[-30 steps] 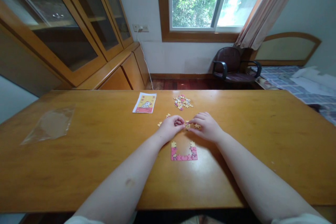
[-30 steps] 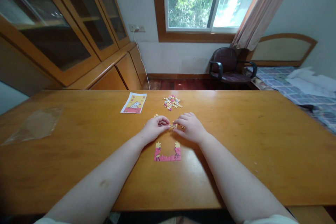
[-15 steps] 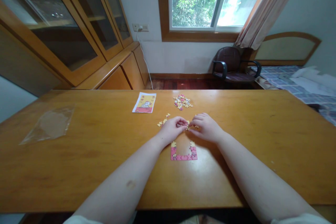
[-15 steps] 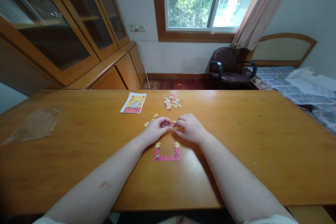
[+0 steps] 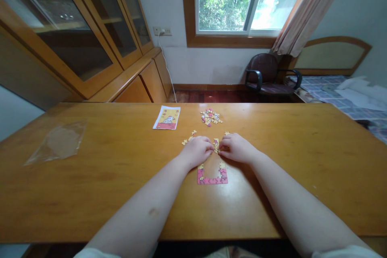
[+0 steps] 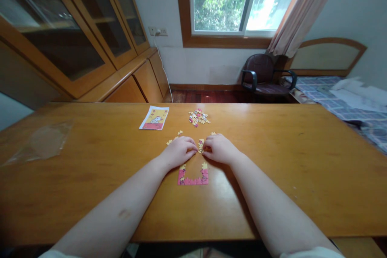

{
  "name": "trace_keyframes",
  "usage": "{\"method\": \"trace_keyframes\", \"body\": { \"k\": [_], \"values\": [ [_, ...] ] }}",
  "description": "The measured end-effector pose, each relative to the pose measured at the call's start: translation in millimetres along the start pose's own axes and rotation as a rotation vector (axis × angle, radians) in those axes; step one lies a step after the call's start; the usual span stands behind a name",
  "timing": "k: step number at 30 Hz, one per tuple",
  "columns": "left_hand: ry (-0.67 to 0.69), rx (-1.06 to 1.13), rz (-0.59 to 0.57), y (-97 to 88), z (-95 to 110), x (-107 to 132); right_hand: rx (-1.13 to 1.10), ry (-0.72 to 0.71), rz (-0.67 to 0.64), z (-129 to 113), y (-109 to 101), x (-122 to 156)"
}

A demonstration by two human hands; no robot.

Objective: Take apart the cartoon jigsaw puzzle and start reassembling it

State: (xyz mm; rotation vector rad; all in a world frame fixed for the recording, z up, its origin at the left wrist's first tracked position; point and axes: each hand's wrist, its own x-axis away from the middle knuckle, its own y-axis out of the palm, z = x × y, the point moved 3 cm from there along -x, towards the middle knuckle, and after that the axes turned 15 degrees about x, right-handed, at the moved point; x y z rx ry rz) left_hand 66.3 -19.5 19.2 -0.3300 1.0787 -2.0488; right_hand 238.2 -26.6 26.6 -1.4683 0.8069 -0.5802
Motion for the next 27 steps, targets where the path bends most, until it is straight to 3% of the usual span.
{"method": "trace_keyframes", "body": {
  "k": [6,15,20,27],
  "values": [
    [0.026,-0.031,-0.019,1.5,-1.0,0.5,0.003,0.006,-0.011,-0.8,-1.6,-0.1],
    [0.025,-0.205,-0.07,-4.2,14.1,5.5,-0.025,-0.017,0.035,1.2,-6.7,2.5],
    [0.022,-0.214,-0.105,-1.0,14.7,7.7,-0.05,-0.093,0.024,-2.0,-7.6,3.6],
    [-0.003,-0.215,-0.124,-0.6,15.7,6.6,-0.06,-0.092,0.009,-2.7,-7.2,2.9]
  ]
}}
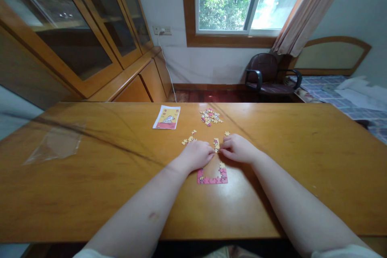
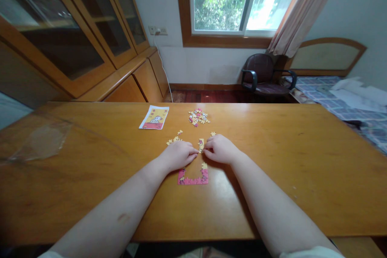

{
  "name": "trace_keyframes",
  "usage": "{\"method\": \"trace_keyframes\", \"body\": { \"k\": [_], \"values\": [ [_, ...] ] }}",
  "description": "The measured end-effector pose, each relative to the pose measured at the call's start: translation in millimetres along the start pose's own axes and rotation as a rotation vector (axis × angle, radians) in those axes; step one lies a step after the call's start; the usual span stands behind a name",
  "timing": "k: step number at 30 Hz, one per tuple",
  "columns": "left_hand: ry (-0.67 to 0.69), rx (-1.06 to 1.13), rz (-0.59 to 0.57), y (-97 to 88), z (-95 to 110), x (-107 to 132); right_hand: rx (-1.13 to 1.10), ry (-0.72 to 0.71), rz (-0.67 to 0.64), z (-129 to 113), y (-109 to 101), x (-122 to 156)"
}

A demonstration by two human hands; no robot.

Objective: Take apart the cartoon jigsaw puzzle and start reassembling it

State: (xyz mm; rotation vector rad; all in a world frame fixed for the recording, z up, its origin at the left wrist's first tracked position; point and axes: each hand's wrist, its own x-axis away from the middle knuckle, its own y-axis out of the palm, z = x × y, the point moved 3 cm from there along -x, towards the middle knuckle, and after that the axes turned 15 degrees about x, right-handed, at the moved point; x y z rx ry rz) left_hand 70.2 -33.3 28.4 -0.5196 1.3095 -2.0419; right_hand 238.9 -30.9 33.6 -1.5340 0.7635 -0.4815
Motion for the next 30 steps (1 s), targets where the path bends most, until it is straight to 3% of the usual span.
{"method": "trace_keyframes", "body": {
  "k": [18,30],
  "values": [
    [0.003,0.017,-0.004,0.8,-0.7,1.0,0.023,0.081,0.023,4.4,2.7,-0.9],
    [0.002,0.029,-0.048,0.9,2.0,-0.6,-0.017,0.143,-0.031,9.0,9.5,-1.2]
  ]
}}
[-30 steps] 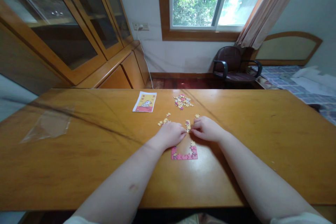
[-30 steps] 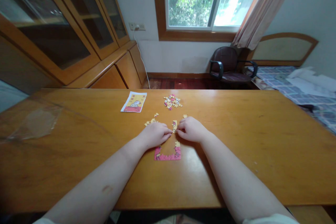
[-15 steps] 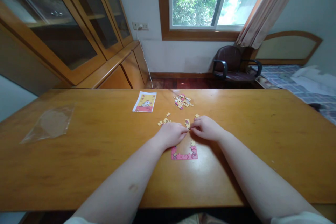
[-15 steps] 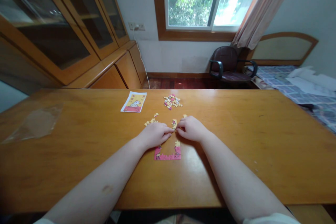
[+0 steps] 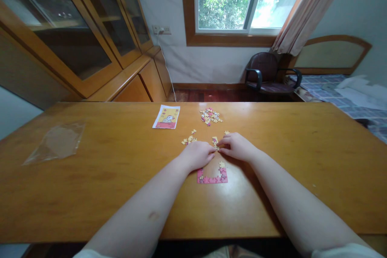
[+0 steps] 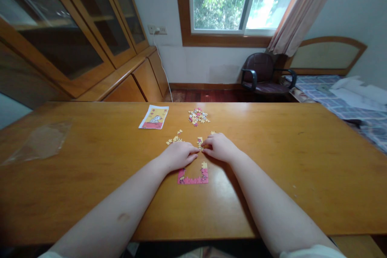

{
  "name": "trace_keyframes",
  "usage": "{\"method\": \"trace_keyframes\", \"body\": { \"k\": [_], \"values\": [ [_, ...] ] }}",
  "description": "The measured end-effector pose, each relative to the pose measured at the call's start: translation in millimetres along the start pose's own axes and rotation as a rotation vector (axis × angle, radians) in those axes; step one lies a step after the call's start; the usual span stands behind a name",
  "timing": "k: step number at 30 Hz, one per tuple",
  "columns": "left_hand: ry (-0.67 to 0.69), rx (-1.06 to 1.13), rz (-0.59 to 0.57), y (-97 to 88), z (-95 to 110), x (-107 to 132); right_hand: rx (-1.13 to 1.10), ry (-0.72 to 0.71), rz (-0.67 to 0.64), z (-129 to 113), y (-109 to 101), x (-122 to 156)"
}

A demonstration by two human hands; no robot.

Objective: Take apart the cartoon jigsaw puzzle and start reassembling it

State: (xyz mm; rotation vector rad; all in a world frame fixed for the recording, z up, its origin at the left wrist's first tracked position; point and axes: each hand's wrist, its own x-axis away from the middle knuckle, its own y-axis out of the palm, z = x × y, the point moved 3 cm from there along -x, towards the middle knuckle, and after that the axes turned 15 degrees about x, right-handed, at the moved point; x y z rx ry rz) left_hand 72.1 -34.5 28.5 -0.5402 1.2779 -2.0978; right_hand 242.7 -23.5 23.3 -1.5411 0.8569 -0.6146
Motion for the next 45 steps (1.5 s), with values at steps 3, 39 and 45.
{"method": "trace_keyframes", "body": {
  "k": [3,39,45],
  "values": [
    [-0.01,0.012,0.001,1.0,-0.8,-0.4,0.006,0.021,-0.006,-0.5,1.4,-1.2],
    [-0.729,0.046,0.203,-41.5,-65.9,24.3,0.233,0.674,0.019,48.0,-13.2,13.3],
    [-0.736,0.054,0.179,-39.4,-62.1,23.9,0.164,0.781,-0.068,49.3,-14.0,15.5]
  ]
}}
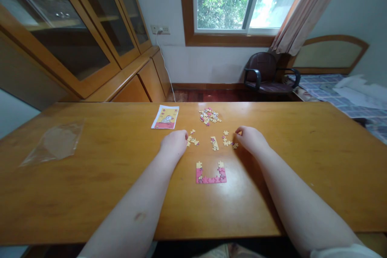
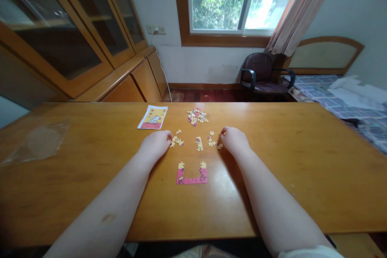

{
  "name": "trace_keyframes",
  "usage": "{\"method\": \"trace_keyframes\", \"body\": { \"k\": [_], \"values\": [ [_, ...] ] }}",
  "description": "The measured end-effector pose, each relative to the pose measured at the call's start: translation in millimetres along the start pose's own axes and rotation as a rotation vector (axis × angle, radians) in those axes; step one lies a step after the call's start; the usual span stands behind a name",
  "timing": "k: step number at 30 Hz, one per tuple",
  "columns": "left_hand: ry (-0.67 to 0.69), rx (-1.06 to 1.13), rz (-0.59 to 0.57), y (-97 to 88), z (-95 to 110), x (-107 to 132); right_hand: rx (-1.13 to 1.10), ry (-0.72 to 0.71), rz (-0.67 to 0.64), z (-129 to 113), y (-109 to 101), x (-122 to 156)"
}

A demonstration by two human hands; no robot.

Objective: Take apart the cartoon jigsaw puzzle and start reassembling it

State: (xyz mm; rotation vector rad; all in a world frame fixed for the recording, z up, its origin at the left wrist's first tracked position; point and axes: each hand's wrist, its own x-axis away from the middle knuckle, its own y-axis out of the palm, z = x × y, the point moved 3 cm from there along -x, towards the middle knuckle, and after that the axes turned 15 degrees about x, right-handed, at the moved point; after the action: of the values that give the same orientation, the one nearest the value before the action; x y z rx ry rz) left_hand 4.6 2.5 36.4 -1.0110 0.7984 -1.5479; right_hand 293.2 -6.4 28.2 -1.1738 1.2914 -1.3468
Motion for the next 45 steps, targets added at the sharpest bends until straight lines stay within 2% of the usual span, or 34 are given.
{"method": "trace_keyframes", "body": {
  "k": [10,16,24,32,35,38,42,45],
  "values": [
    [-0.04,-0.016,-0.061,3.6,-5.7,-0.8,-0.025,-0.105,-0.104,-3.9,5.2,2.3],
    [-0.069,-0.013,-0.073,1.6,-2.2,-0.2,-0.015,-0.1,-0.128,-8.6,-2.4,4.5],
    [-0.123,0.001,0.022,-9.3,1.6,4.1,0.008,-0.129,-0.178,-10.7,-2.5,7.6],
    [-0.068,0.009,0.039,-3.4,6.3,2.3,-0.014,-0.155,-0.225,-14.7,3.7,7.0],
    [0.03,-0.014,0.023,1.9,20.4,9.8,-0.062,-0.154,-0.174,-11.2,-0.6,5.9],
    [0.256,-0.039,-0.103,12.4,42.8,26.4,-0.125,-0.176,-0.132,-6.3,-3.4,5.6],
    [0.619,-0.068,-0.347,26.8,69.2,56.1,-0.199,-0.251,-0.256,-5.3,1.4,6.4],
    [0.723,-0.067,-0.447,31.3,77.1,70.7,-0.182,-0.259,-0.288,-6.0,4.9,5.2]
  ]
}}
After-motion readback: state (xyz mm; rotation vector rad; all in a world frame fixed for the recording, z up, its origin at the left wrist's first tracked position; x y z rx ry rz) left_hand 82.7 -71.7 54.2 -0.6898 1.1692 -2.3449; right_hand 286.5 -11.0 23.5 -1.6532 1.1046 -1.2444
